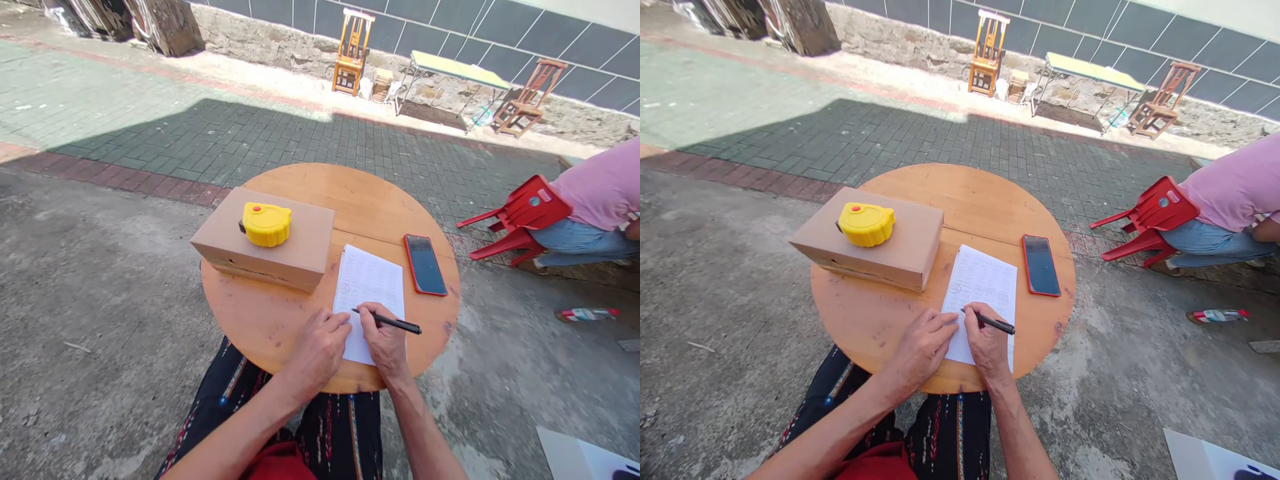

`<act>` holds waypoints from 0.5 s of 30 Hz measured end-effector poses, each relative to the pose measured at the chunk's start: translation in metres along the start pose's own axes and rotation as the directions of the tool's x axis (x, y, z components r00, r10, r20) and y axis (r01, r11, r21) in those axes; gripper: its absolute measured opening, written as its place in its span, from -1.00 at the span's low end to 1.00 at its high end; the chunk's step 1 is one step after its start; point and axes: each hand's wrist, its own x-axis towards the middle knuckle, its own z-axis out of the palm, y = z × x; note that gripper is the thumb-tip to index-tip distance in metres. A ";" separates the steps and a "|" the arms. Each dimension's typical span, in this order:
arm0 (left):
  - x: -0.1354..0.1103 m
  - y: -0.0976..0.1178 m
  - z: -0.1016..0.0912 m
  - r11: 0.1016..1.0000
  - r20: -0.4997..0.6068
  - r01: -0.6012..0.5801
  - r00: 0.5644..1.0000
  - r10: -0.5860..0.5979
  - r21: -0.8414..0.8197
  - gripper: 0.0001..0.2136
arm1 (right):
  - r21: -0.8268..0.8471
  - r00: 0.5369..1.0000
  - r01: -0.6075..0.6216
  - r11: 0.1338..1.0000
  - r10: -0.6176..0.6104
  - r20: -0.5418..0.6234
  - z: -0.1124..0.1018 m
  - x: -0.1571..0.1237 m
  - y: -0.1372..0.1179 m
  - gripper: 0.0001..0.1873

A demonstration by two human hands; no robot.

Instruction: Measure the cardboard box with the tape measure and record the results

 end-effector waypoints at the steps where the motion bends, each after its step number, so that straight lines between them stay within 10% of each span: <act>1: 0.000 0.000 0.000 1.000 -0.001 0.000 1.000 0.000 -0.002 -0.83 | -0.005 1.000 0.002 1.000 -0.002 0.001 0.000 0.000 0.000 -0.79; 15: -0.001 -0.001 0.001 1.000 0.015 0.022 1.000 -0.022 -0.011 -0.82 | -0.008 1.000 0.008 1.000 -0.008 0.024 0.001 0.001 -0.001 -0.78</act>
